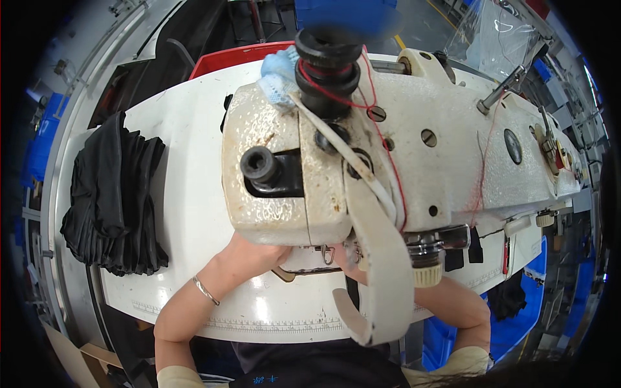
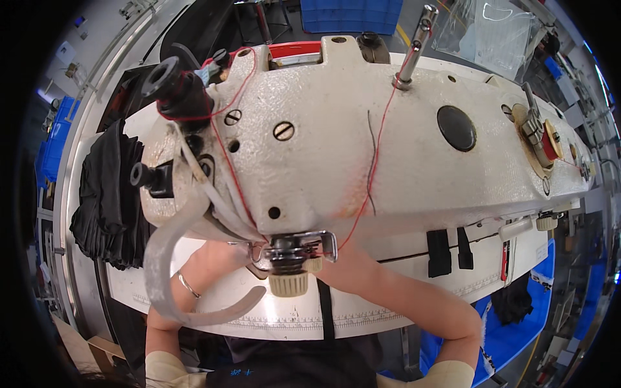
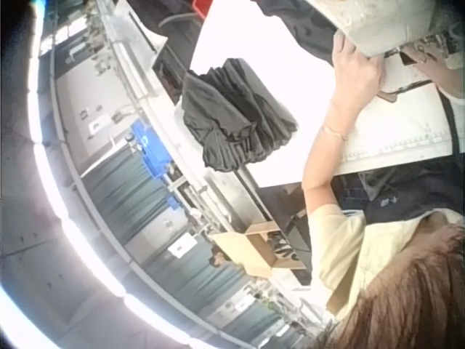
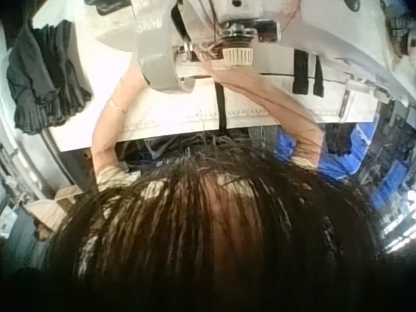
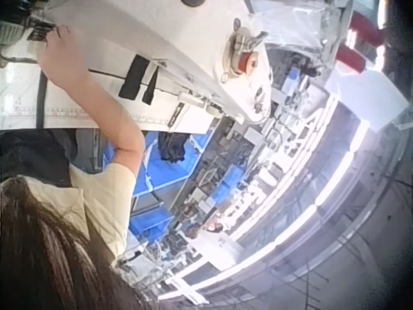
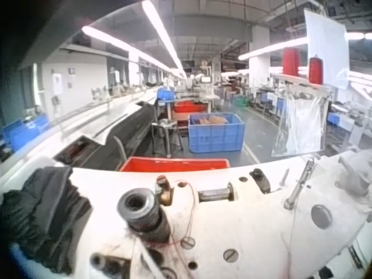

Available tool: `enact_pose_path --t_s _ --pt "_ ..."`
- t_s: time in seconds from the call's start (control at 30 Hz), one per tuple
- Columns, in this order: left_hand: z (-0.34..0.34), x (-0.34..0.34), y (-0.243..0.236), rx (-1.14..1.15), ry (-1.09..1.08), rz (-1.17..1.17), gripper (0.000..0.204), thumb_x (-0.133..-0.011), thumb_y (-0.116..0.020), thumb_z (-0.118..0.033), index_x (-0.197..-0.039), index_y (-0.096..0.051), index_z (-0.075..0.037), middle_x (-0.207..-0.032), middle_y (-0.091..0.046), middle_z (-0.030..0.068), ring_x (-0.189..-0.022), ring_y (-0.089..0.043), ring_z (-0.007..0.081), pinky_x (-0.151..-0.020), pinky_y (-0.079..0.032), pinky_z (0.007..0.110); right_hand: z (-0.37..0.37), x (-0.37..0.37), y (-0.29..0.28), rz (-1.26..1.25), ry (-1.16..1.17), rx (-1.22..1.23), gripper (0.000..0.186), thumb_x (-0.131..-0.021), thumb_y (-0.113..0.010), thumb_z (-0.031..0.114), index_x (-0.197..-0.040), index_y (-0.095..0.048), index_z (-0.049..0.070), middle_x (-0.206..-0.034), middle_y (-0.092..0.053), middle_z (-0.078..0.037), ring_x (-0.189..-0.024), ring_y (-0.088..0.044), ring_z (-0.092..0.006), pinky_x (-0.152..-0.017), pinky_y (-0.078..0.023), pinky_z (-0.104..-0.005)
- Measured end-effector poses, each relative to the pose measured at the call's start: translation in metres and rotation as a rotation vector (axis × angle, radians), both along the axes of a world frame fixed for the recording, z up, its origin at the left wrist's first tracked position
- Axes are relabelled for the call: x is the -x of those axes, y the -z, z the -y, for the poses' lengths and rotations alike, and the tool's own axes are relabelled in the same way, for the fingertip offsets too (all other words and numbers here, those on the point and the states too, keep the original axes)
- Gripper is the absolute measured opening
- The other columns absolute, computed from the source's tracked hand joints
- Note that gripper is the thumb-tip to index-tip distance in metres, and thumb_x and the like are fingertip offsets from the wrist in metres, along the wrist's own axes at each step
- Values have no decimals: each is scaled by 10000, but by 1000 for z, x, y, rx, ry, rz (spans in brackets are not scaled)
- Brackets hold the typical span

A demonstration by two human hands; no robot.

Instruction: Sewing a strap and a label onto black fabric components using an industrial sewing machine.

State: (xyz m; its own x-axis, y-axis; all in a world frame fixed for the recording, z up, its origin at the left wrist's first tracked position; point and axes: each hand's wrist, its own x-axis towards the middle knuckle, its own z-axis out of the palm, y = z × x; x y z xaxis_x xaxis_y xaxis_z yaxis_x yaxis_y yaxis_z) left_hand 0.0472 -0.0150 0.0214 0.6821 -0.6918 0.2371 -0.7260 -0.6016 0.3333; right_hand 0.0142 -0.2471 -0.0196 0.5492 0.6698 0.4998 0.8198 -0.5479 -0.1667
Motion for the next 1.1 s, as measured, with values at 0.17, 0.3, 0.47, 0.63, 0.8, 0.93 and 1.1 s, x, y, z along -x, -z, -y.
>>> enact_pose_path --t_s 0.17,0.3,0.47,0.63,0.8,0.93,1.1 --pt "-11 -4 0 154 -188 -14 282 -729 -588 -27 -1006 -639 -52 -989 -629 131 -937 -570 350 -846 -460 422 -15 -9 -11 -619 311 117 303 -784 -619 132 -1086 -642 144 -838 -656 -72 -741 -641 -206 -674 -506 -346" --pt "-4 4 -9 -51 -229 18 273 -759 -613 -77 -1024 -619 -10 -1058 -603 169 -1041 -525 343 -901 -422 424 -15 -24 4 -428 30 -196 378 -723 -630 129 -1101 -630 139 -851 -621 -27 -715 -607 -201 -606 -491 -303" --pt "-8 68 -61 -269 -45 -186 668 -636 -754 -200 -1264 -533 -153 -1321 -431 134 -1066 -514 314 -885 -440 382 -18 49 -82 -1312 -455 -274 336 -830 -679 121 -1161 -625 107 -974 -610 -38 -888 -582 -175 -793 -469 -295" --pt "-31 61 -51 -201 288 4 245 -661 -676 -138 -873 -570 -73 -929 -549 60 -929 -541 220 -828 -419 346 -27 62 -82 -1932 -307 -492 243 -899 -600 87 -1114 -545 -11 -824 -628 -53 -639 -583 -65 -575 -460 -196" --pt "-38 80 -59 -203 -216 872 315 -656 -591 -63 -969 -601 -27 -728 -465 15 -605 -473 139 -530 -369 248 -66 37 -66 -1422 83 -619 123 -937 -523 91 -957 -502 -28 -799 -649 -105 -656 -641 -144 -596 -505 -241" --pt "-19 109 -17 -204 -548 315 461 -720 -612 -49 -1172 -561 27 -1020 -483 111 -888 -505 232 -721 -459 321 -90 20 -36 -1378 76 -1103 152 -959 -468 96 -970 -516 -47 -858 -649 -125 -769 -663 -175 -659 -531 -260" --pt "-14 111 -57 97 -431 116 588 -719 -725 -114 -1239 -502 44 -1241 -469 170 -1126 -454 344 -969 -382 411 -81 33 -34 -1269 48 -900 181 -954 -455 53 -1004 -577 -72 -862 -629 -82 -751 -607 -128 -717 -506 -253"
